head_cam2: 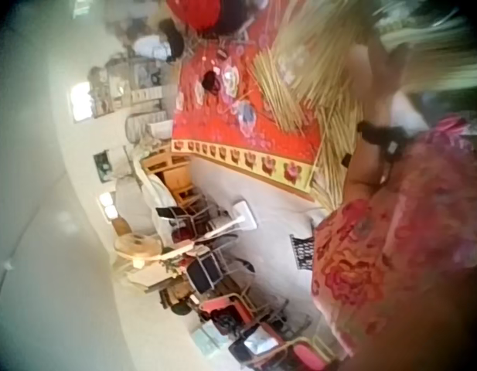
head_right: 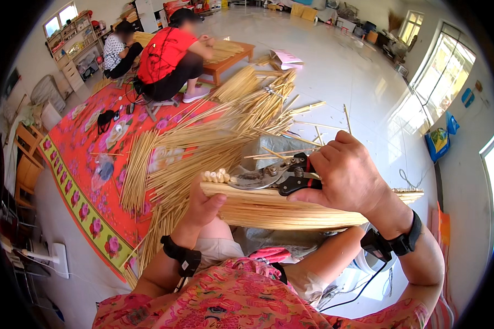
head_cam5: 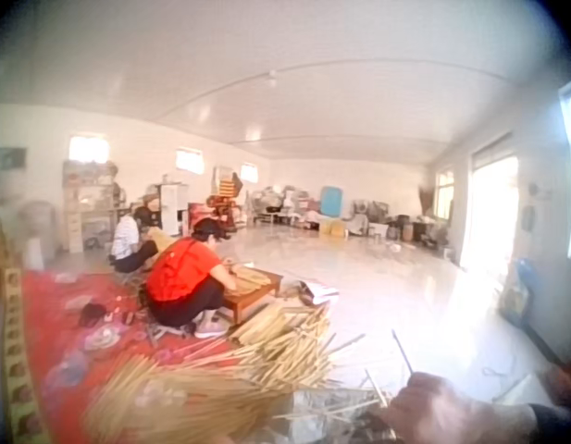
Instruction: The person holds a bundle of bamboo sticks and uses pliers to trim the ends, repeatedly aligning and cutting them to a uniform length. The person occasionally flips the bundle to work on different sides.
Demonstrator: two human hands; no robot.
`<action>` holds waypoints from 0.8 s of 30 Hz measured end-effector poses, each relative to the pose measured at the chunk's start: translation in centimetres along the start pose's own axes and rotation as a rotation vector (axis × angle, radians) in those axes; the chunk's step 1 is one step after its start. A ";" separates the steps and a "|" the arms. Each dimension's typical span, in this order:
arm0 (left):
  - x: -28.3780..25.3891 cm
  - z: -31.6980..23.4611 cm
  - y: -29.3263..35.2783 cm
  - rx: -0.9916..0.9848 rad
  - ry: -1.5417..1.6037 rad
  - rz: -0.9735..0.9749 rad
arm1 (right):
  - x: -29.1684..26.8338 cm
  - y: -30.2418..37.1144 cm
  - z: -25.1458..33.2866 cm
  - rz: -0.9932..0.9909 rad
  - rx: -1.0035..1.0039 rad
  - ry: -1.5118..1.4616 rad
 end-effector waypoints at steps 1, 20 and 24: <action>0.0 0.1 -0.1 -0.003 0.010 0.006 | -0.1 0.0 0.0 -0.019 -0.005 0.004; -2.7 3.2 -1.0 0.080 -0.357 -0.201 | -3.7 15.6 -1.1 -0.612 0.776 -0.138; -2.5 2.8 -1.6 0.036 -0.289 -0.285 | 1.1 23.5 1.9 -0.923 1.032 -0.463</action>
Point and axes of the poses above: each hand's wrist, its own y-axis away from the middle knuckle, its own x-axis out of the palm, z = x × y, the point moved 8 cm from there along -y, towards the middle knuckle, and after that the axes turned 10 degrees about -x, right-handed, at the moved point
